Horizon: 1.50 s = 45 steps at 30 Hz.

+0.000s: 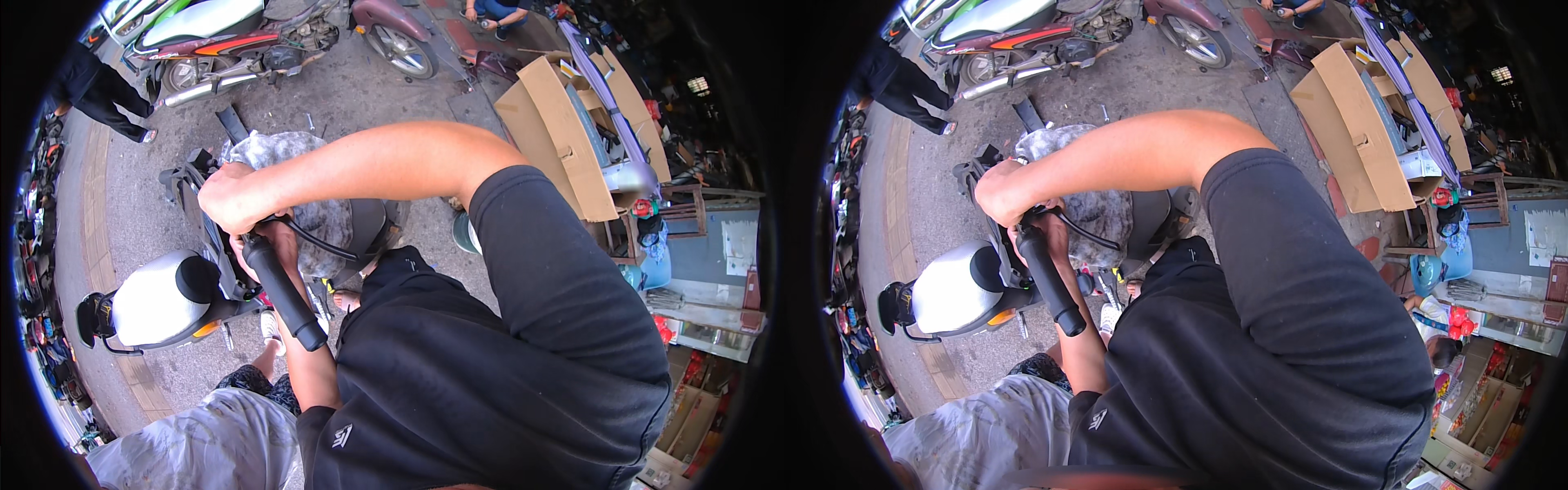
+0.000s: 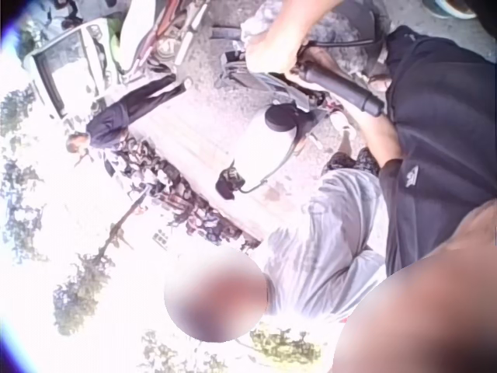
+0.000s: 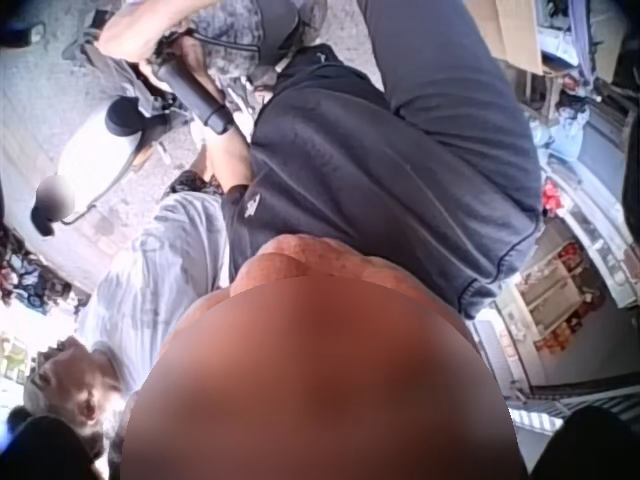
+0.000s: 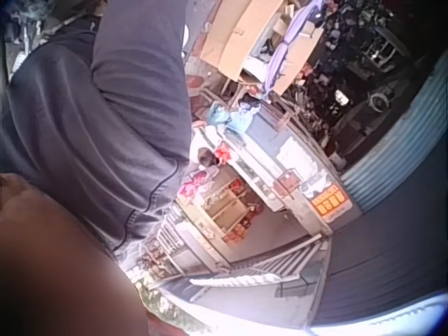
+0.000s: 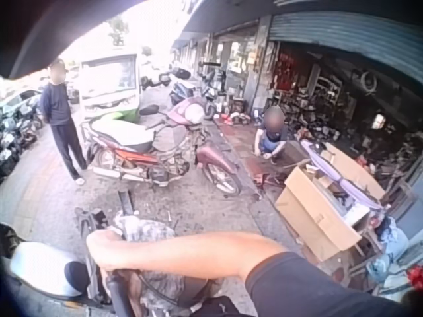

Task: The person works on the left handlebar of a motorcycle, manipulating the brake lever and surrounding controls with both hands. They repeatedly adjust and reposition components near the grip and lever assembly.

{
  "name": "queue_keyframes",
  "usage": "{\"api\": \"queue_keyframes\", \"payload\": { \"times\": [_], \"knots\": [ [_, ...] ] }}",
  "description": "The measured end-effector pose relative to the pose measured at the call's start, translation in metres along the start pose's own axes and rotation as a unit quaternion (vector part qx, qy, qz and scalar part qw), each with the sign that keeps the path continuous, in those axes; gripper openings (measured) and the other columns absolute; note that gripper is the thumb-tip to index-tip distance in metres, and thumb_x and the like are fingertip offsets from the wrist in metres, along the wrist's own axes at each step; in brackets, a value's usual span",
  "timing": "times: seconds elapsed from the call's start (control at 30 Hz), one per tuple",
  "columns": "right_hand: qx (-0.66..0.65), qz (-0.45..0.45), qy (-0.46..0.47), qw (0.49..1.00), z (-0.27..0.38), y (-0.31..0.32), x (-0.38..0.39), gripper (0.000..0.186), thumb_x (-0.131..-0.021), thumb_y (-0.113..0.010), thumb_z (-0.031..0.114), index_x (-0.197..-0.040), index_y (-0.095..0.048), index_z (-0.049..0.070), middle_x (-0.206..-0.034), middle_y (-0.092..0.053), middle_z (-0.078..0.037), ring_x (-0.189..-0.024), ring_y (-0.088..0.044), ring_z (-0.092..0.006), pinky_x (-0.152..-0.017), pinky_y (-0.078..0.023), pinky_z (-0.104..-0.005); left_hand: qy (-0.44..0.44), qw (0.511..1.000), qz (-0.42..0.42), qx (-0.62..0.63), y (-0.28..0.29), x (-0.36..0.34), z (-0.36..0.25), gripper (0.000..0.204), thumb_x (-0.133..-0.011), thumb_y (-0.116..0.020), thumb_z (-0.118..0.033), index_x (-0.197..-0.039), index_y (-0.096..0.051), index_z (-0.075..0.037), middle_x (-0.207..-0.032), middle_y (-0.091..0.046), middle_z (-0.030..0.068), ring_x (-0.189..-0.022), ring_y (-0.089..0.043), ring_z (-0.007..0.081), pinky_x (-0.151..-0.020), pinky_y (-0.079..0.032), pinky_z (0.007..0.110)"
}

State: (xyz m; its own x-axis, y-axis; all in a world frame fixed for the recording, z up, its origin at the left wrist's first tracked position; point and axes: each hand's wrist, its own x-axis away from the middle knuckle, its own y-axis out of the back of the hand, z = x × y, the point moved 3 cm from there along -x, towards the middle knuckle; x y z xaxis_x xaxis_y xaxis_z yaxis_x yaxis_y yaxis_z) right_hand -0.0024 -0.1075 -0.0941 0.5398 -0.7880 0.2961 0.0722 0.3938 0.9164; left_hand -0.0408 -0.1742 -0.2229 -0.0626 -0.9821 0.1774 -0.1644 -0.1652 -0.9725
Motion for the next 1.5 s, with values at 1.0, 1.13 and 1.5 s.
{"api": "queue_keyframes", "payload": {
  "times": [1.0,1.13,1.5],
  "knots": [
    [0.019,0.011,0.072,0.997,0.013,0.019,0.014,0.030,-0.070,-0.075,0.020,-0.093,-0.078,0.000,-0.090,-0.075,-0.017,-0.091,-0.074,-0.0306,-0.077,-0.059,-0.0414,0.020,0.995,0.102,0.007,-0.023,0.005,-0.005,0.051,-0.086,-0.055,-0.038,-0.112,-0.048,0.004,-0.098,-0.049,0.0170,-0.086,-0.048,0.0269,-0.080,-0.042,0.040],
    [-0.016,-0.039,0.040,0.998,-0.004,0.004,0.003,0.026,-0.070,-0.075,0.020,-0.080,-0.074,-0.003,-0.078,-0.071,-0.023,-0.078,-0.073,-0.0356,-0.071,-0.059,-0.0434,0.047,0.994,0.093,0.032,-0.014,0.003,0.001,0.054,-0.087,-0.054,-0.041,-0.116,-0.049,0.005,-0.105,-0.054,0.0183,-0.088,-0.049,0.0276,-0.081,-0.041,0.041],
    [-0.005,-0.031,-0.006,0.999,-0.002,0.003,0.003,0.027,-0.074,-0.075,0.021,-0.093,-0.074,0.002,-0.085,-0.072,-0.019,-0.085,-0.073,-0.0322,-0.082,-0.057,-0.0409,0.096,0.980,0.113,0.137,-0.014,0.008,-0.001,0.046,-0.095,-0.046,-0.036,-0.119,-0.049,0.004,-0.110,-0.056,0.0193,-0.093,-0.052,0.0309,-0.085,-0.043,0.046]
  ]
}}
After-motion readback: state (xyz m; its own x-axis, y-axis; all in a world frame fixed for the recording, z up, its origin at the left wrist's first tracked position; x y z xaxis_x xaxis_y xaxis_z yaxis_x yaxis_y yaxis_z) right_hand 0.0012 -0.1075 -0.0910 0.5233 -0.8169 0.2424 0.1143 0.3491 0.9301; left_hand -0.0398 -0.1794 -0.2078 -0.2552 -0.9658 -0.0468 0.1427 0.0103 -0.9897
